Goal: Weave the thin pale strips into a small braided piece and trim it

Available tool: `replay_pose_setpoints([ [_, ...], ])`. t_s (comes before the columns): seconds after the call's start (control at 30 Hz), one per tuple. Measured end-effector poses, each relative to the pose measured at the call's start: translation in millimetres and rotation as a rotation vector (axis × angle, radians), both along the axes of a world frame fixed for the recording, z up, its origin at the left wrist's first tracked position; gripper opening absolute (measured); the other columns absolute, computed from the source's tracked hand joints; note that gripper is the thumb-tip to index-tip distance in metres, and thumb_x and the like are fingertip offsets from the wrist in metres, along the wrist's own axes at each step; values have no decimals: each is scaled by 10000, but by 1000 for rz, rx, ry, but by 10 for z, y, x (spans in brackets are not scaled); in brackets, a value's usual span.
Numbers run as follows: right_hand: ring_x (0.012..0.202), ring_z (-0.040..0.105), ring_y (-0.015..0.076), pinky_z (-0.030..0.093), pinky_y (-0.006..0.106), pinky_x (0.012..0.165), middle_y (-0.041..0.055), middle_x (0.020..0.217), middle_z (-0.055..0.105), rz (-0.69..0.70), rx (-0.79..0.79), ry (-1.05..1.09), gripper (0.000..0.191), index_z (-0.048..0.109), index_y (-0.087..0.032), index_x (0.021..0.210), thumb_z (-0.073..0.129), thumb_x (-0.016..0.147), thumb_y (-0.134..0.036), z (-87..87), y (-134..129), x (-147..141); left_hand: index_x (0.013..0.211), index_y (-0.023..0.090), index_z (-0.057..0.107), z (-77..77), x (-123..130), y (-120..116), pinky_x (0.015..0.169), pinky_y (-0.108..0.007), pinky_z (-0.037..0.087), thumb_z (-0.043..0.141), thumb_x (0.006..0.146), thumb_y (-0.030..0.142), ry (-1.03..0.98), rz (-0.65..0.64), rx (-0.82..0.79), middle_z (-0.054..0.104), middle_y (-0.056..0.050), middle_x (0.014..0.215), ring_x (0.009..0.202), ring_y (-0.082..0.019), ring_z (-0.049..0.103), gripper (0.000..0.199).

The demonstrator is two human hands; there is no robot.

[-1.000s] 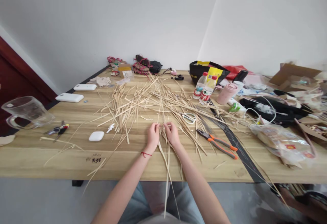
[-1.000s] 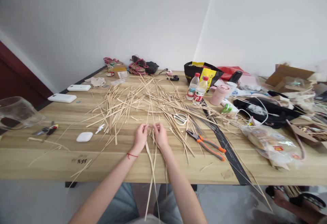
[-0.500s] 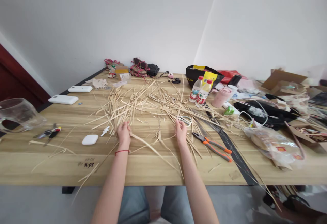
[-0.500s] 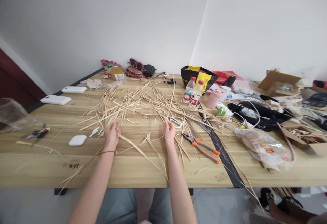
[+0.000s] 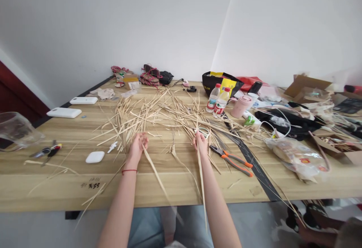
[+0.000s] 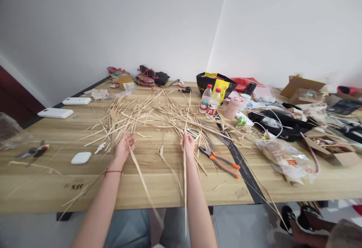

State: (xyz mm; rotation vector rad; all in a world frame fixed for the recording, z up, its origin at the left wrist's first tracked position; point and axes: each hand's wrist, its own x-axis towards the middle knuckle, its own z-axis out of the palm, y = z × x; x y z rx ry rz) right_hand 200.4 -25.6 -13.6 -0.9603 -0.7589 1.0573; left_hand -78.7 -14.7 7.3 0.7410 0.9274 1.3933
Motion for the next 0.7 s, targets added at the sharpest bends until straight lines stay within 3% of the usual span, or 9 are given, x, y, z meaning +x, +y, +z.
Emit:
replay_pose_setpoints([
  [0.17, 226, 303, 49, 133, 203, 278, -87, 349, 446, 31, -30, -54, 452, 531, -199, 731, 553, 680, -647, -27, 3, -35, 968, 172, 598, 55, 69, -119, 392, -174, 253, 586, 716, 352, 334, -275, 80, 535, 27, 616, 436, -66, 412, 310],
  [0.33, 221, 284, 47, 124, 204, 277, -92, 332, 428, 43, -38, -87, 454, 542, -196, 750, 554, 681, -645, -51, 13, -82, 880, 168, 661, 86, 49, -186, 386, -169, 230, 668, 663, 371, 506, -243, 1, 413, 61, 501, 411, -56, 339, 297],
  [0.43, 232, 296, 47, 139, 204, 279, -89, 346, 434, 68, -38, -101, 443, 542, -198, 749, 565, 679, -635, -34, 9, -111, 922, 152, 651, 47, -2, -143, 356, -150, 238, 688, 673, 345, 271, -123, -10, 389, 77, 475, 372, -33, 309, 318],
  [0.5, 243, 305, 46, 149, 204, 280, -88, 363, 441, 78, -44, -101, 432, 536, -200, 738, 588, 667, -623, -10, 2, -120, 891, 138, 641, 13, -53, -85, 391, -138, 342, 674, 706, 280, 34, 17, 13, 403, 76, 470, 390, -34, 378, 236],
  [0.6, 259, 300, 42, 165, 204, 281, -86, 391, 444, 81, -51, -74, 412, 537, -197, 736, 618, 655, -593, 25, -7, -122, 834, 126, 620, -16, -118, 4, 609, -193, 513, 577, 797, 189, -230, 246, -2, 564, 8, 587, 568, -74, 571, 84],
  [0.7, 279, 295, 43, 184, 205, 287, -84, 417, 439, 82, -47, -38, 390, 540, -196, 742, 632, 654, -565, 42, -8, -125, 885, 131, 614, -2, -130, 45, 803, -270, 519, 478, 855, 148, -365, 281, 20, 663, -87, 874, 859, -137, 635, 141],
])
